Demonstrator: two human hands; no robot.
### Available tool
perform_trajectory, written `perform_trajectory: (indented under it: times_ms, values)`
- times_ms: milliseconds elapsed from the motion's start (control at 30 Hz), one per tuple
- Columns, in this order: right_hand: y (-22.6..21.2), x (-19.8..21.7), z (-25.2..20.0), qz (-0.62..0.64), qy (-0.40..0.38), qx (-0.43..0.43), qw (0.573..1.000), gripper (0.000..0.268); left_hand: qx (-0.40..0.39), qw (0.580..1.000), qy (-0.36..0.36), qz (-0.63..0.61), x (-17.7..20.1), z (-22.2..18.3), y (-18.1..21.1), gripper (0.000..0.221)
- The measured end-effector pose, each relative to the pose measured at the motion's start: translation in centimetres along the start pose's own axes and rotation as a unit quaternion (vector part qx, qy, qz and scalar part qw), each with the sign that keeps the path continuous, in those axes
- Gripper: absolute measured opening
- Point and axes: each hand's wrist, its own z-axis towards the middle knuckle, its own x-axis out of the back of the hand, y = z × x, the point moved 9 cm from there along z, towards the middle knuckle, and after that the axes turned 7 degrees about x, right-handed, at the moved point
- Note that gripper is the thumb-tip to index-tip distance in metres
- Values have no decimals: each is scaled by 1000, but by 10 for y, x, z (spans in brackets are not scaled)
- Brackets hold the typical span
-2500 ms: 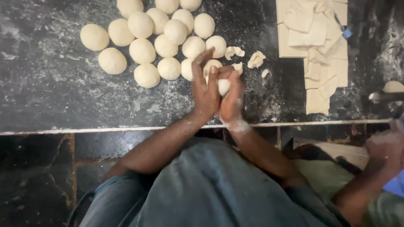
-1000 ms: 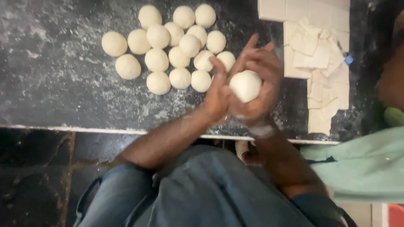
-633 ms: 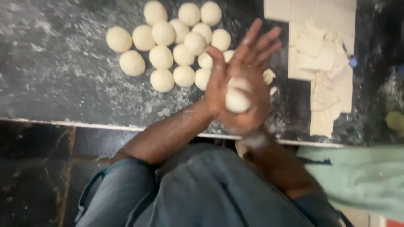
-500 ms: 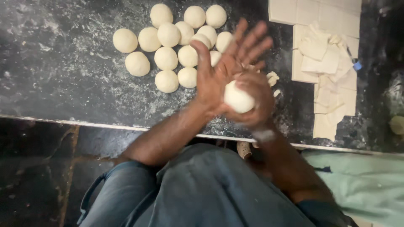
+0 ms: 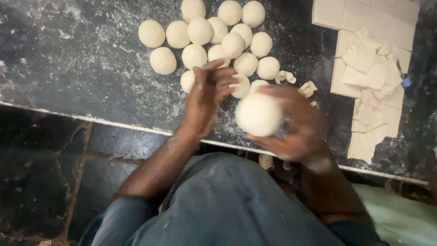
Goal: The person shapes dough into balls by hand and folds flat dough squares on a floured countertop.
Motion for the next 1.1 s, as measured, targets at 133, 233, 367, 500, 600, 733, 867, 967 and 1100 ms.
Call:
perform_trajectory:
  times_ms: [133,233,367,500,600,733,867,967,1100]
  values:
    - [35,4,2,-113,56,-58,990,70,-34,980,182,71,73,-28,21,42]
    - [62,1,-15,-198,98,-102,970,64,-30,968,227,100,95,-44,28,35]
    - [93,-20,-61,-154,81,-179,968,13,-43,961,251,106,114,-55,34,31]
    - [114,5,-112,-139,128,-278,942,6,-46,913,318,250,128,-68,23,25]
    - [124,21,-126,-126,126,-303,936,5,-89,904,249,336,106,-64,13,18]
    - [150,45,-135,-140,113,-318,931,9,-201,745,208,600,61,-67,14,9]
    - [208,84,-127,-209,70,-260,940,11,-271,675,181,662,30,-68,6,13]
    - [286,121,-123,-287,81,-248,922,22,-275,661,197,670,22,-71,3,12]
    - [374,130,-112,-438,28,-130,889,43,-264,638,230,686,29,-66,-1,12]
